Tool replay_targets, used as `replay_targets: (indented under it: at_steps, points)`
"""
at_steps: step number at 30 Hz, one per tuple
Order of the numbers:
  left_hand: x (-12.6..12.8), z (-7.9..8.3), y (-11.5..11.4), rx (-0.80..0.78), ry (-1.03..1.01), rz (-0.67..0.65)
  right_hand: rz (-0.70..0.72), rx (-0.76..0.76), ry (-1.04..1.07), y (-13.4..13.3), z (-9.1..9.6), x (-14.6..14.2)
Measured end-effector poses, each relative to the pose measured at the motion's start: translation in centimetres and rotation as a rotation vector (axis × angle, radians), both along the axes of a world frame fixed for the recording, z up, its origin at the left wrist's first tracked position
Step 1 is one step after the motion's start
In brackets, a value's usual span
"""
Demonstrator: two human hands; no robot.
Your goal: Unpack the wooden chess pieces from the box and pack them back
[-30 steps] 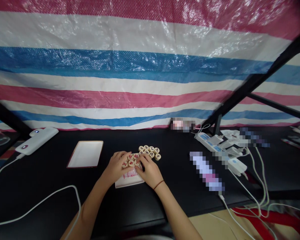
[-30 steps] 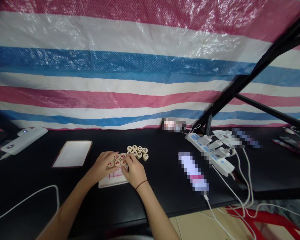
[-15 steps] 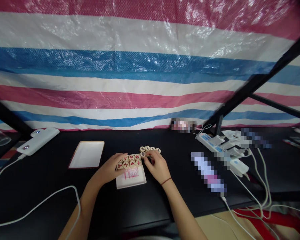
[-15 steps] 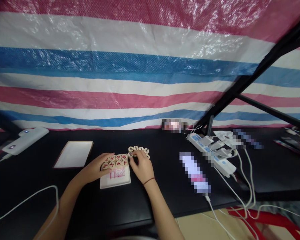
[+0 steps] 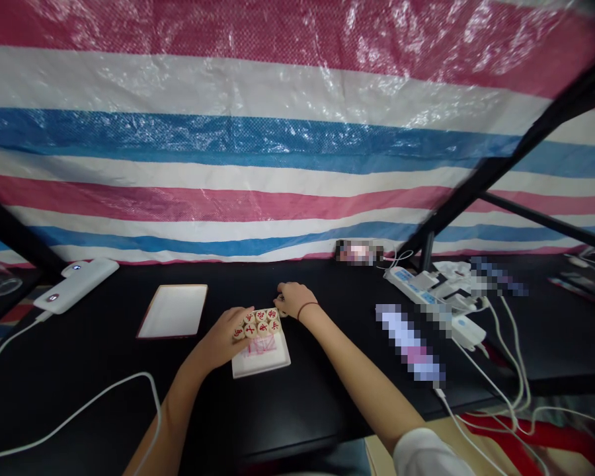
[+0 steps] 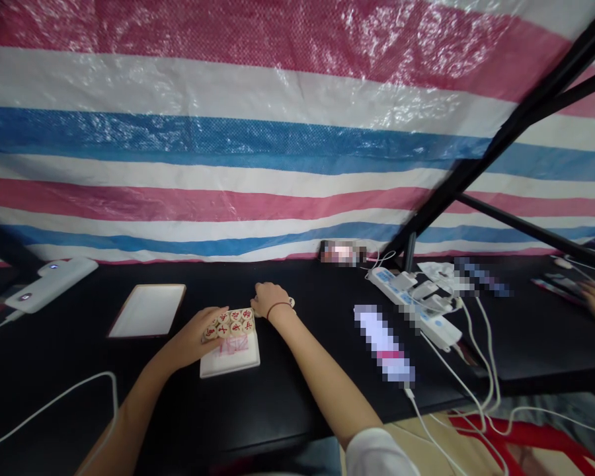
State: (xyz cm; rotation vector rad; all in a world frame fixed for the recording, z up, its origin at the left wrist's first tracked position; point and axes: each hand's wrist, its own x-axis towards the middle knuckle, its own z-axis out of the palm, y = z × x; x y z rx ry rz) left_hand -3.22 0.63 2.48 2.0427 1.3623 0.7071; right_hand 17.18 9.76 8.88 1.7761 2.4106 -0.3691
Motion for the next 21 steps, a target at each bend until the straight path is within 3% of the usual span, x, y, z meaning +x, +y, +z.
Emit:
replay_targets:
  at_steps: [5,9,13,17,21]
  points:
    - [0.4,0.0,0.2,0.024,-0.010,0.007,0.007,-0.014,-0.017,0.7,0.7,-0.4]
    - [0.3,0.3,0.0,0.039,-0.016,0.039,-0.009,0.083,0.044,0.4,1.7,-0.1]
    - [0.6,0.9,-0.8,0.135,-0.018,0.153,0.010,0.130,0.412,-1.9,1.9,0.6]
    - [1.3,2.1,-1.6,0.249,-0.028,0.210,0.045,-0.028,0.866,-4.6,0.6,0.5]
    - [1.9,2.9,-2.0,0.303,-0.039,0.199,0.028,-0.174,1.100,-5.6,-0.9,-0.4]
